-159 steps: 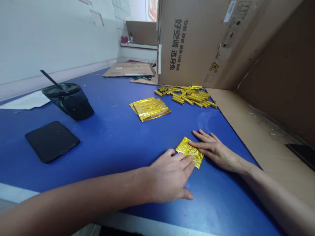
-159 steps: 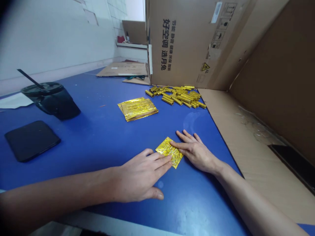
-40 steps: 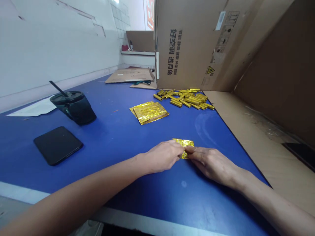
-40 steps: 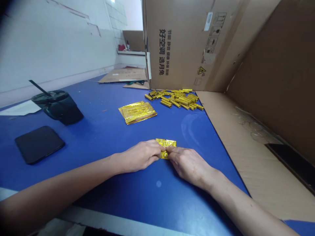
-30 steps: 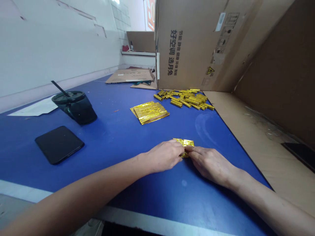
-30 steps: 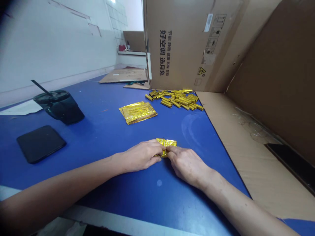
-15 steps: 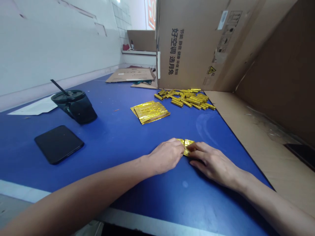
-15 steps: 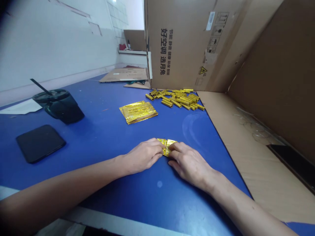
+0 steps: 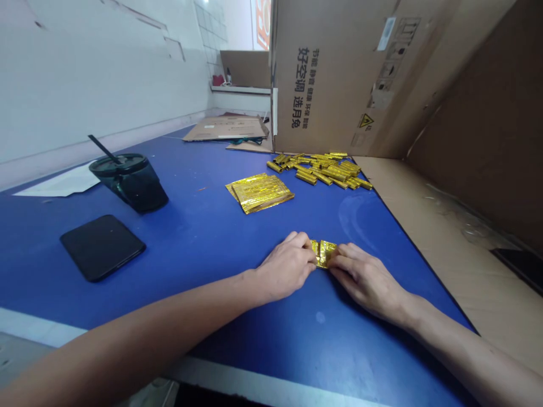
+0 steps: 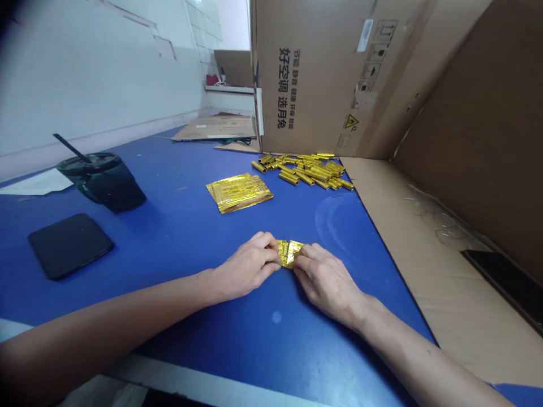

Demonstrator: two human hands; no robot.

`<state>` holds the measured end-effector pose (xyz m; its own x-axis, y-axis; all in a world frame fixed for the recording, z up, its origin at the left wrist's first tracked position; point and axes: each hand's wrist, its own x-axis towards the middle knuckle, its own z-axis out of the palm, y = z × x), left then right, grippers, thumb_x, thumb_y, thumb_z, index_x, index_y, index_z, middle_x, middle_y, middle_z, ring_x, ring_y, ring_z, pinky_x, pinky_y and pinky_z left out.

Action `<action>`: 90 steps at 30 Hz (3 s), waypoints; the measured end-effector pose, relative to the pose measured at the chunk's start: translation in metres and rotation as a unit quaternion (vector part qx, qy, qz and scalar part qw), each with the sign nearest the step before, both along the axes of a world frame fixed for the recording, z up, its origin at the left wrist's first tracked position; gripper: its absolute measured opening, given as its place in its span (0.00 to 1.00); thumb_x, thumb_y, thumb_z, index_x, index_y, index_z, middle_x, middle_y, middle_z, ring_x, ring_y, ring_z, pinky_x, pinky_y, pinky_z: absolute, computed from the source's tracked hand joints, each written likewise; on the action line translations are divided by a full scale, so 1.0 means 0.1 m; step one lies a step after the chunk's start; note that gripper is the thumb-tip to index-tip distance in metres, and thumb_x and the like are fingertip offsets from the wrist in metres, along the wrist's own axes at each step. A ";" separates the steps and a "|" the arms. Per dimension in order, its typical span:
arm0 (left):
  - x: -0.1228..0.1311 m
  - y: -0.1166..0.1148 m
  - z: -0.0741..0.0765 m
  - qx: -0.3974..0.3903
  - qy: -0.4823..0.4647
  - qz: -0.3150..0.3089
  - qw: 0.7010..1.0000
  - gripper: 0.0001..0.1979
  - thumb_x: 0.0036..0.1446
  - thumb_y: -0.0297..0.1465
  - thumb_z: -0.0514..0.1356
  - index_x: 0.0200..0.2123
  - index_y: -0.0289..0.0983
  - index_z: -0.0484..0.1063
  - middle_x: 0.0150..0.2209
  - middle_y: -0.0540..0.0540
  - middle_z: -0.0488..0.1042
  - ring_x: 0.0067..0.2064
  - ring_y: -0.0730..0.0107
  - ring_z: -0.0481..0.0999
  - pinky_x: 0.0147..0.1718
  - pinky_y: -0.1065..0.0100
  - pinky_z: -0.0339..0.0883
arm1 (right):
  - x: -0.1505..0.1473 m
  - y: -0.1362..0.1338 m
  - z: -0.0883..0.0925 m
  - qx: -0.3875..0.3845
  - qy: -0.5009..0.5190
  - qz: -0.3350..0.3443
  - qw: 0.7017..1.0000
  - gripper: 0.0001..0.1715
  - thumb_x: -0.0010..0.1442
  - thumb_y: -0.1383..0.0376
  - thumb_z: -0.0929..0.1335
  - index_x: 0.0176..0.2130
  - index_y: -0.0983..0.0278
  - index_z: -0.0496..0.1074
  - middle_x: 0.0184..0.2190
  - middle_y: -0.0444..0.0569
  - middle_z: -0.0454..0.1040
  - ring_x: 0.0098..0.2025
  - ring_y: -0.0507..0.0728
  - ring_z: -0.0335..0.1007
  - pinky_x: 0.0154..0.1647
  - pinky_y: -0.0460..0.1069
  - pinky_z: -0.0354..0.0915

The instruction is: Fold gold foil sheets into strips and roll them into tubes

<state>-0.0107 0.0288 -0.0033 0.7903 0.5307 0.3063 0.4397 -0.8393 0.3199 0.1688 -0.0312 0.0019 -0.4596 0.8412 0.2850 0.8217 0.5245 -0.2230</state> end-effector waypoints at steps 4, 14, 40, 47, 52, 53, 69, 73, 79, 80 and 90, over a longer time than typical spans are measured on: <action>0.00 0.02 0.01 -0.006 0.029 0.014 0.999 0.08 0.54 0.29 0.53 0.28 0.36 0.71 0.30 0.48 0.66 0.36 0.69 0.63 0.38 0.67 0.59 | 0.00 0.02 0.00 -0.004 0.003 -0.012 1.000 0.12 0.59 0.68 0.57 0.33 0.63 0.68 0.29 0.50 0.68 0.31 0.54 0.60 0.32 0.49 0.60; 0.02 0.09 0.01 -0.066 0.029 0.007 0.997 0.09 0.56 0.28 0.51 0.30 0.38 0.71 0.32 0.50 0.72 0.37 0.71 0.68 0.39 0.70 0.59 | 0.01 0.10 0.02 -0.063 0.004 -0.066 0.996 0.09 0.57 0.70 0.59 0.34 0.62 0.66 0.29 0.47 0.70 0.32 0.54 0.64 0.33 0.48 0.60; 0.03 0.08 0.04 -0.032 0.095 0.098 0.990 0.06 0.55 0.31 0.49 0.33 0.38 0.63 0.31 0.48 0.70 0.35 0.65 0.69 0.32 0.66 0.61 | -0.05 0.10 0.07 -0.101 0.010 -0.112 0.989 0.07 0.55 0.68 0.59 0.28 0.62 0.63 0.25 0.44 0.70 0.25 0.52 0.65 0.26 0.46 0.59; 0.03 0.05 0.05 -0.008 0.119 0.103 0.988 0.05 0.55 0.31 0.49 0.33 0.37 0.62 0.31 0.47 0.68 0.35 0.65 0.68 0.33 0.65 0.61 | -0.05 0.10 0.07 -0.096 -0.008 -0.135 0.986 0.05 0.55 0.68 0.61 0.28 0.62 0.63 0.25 0.45 0.71 0.26 0.53 0.67 0.26 0.46 0.59; 0.02 0.04 0.06 0.006 0.124 0.103 0.987 0.05 0.55 0.31 0.49 0.33 0.37 0.62 0.31 0.46 0.67 0.34 0.65 0.67 0.32 0.65 0.62 | -0.04 0.09 0.05 -0.094 -0.047 -0.157 0.982 0.05 0.55 0.67 0.61 0.28 0.62 0.62 0.23 0.44 0.71 0.24 0.53 0.67 0.24 0.45 0.57; 0.02 0.04 0.06 0.008 0.127 0.097 0.987 0.05 0.55 0.30 0.49 0.33 0.36 0.62 0.31 0.46 0.67 0.35 0.65 0.67 0.32 0.65 0.62 | -0.04 0.09 0.04 -0.091 -0.055 -0.160 0.981 0.04 0.55 0.66 0.61 0.28 0.62 0.62 0.23 0.44 0.71 0.24 0.53 0.67 0.24 0.45 0.57; 0.00 -0.03 0.10 0.071 0.142 0.058 0.986 0.09 0.54 0.23 0.46 0.36 0.38 0.62 0.34 0.45 0.63 0.36 0.65 0.63 0.33 0.65 0.58 | -0.03 0.05 -0.02 -0.025 -0.070 -0.135 0.988 0.06 0.58 0.65 0.59 0.31 0.61 0.63 0.26 0.44 0.70 0.26 0.52 0.66 0.24 0.45 0.57; -0.02 -0.05 0.09 0.114 0.139 -0.003 0.984 0.10 0.54 0.21 0.46 0.34 0.36 0.64 0.35 0.45 0.64 0.37 0.66 0.63 0.34 0.65 0.58 | -0.02 0.05 0.00 0.014 -0.090 -0.096 0.991 0.11 0.59 0.64 0.57 0.31 0.63 0.66 0.27 0.48 0.66 0.29 0.52 0.63 0.27 0.45 0.59; -0.05 -0.04 0.07 0.092 0.126 -0.030 0.987 0.07 0.54 0.26 0.49 0.33 0.34 0.66 0.35 0.44 0.66 0.38 0.65 0.63 0.38 0.64 0.59 | 0.05 0.04 0.08 0.002 -0.081 -0.017 0.997 0.10 0.57 0.65 0.61 0.32 0.63 0.70 0.29 0.51 0.67 0.33 0.55 0.62 0.34 0.49 0.61; -0.05 -0.04 0.07 0.089 0.126 -0.031 0.988 0.07 0.54 0.26 0.48 0.33 0.34 0.66 0.35 0.44 0.67 0.38 0.65 0.64 0.38 0.64 0.59 | 0.06 0.04 0.09 -0.002 -0.075 -0.010 0.997 0.10 0.57 0.65 0.61 0.33 0.63 0.70 0.30 0.51 0.67 0.34 0.55 0.62 0.34 0.50 0.61; -0.04 0.00 0.05 0.114 0.127 -0.032 0.985 0.07 0.55 0.27 0.49 0.33 0.34 0.66 0.35 0.44 0.68 0.37 0.66 0.64 0.39 0.64 0.61 | 0.04 0.04 0.06 0.014 -0.097 -0.001 0.995 0.15 0.59 0.69 0.56 0.33 0.65 0.70 0.28 0.51 0.67 0.30 0.54 0.61 0.32 0.49 0.61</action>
<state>-0.0148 0.0284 0.0017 0.8861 0.4186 0.1992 0.4260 -0.9047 0.0064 0.1726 -0.0277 0.0082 -0.5059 0.8354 0.2146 0.8492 0.5260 -0.0458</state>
